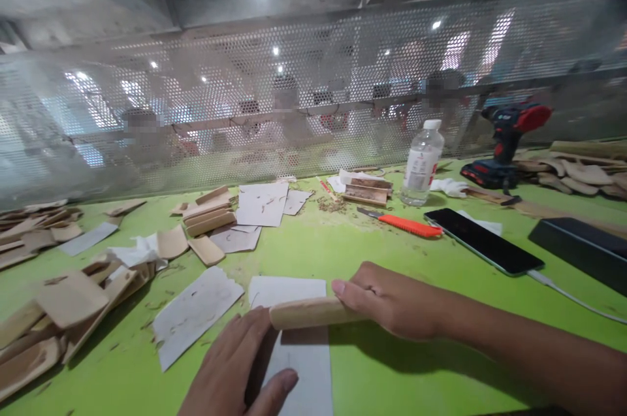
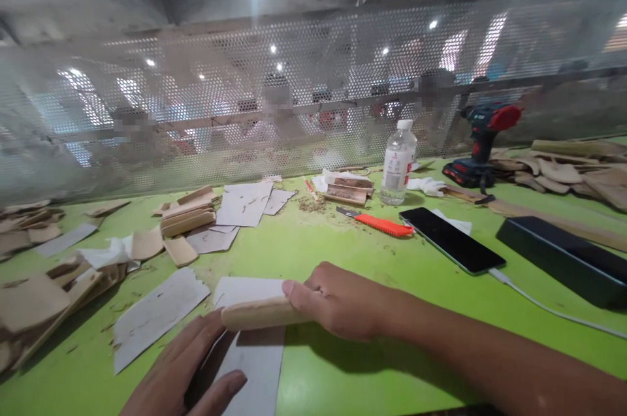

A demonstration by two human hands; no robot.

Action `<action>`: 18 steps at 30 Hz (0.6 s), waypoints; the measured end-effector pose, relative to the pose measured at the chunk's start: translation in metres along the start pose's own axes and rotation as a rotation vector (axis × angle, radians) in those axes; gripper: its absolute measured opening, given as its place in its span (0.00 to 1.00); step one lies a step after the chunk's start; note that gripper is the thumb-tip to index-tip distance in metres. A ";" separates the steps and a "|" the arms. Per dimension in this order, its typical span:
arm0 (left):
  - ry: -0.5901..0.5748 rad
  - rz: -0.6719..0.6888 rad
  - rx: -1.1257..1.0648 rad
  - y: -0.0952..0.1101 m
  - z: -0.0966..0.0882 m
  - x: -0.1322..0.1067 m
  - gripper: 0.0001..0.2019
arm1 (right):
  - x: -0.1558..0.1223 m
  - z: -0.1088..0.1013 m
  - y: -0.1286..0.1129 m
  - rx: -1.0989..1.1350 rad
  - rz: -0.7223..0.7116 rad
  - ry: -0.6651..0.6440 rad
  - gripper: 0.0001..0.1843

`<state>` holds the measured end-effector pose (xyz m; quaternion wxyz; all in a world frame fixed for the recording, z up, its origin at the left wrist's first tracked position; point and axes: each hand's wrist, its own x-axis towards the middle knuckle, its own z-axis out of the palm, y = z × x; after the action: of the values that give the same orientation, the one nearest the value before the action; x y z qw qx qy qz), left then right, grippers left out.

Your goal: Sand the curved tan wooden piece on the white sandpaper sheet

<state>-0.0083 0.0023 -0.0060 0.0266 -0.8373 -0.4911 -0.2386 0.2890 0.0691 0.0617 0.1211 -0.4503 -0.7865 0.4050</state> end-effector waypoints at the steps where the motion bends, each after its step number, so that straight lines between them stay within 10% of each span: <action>1: 0.010 0.004 -0.002 0.000 0.000 0.000 0.25 | 0.000 0.000 -0.001 0.003 0.010 0.007 0.31; 18: -0.063 0.051 0.011 0.003 -0.005 0.004 0.27 | 0.006 -0.001 0.007 0.081 -0.017 -0.001 0.32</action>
<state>-0.0062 0.0032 0.0007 0.0218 -0.8565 -0.4716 -0.2086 0.2906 0.0761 0.0561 0.1425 -0.4382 -0.7731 0.4358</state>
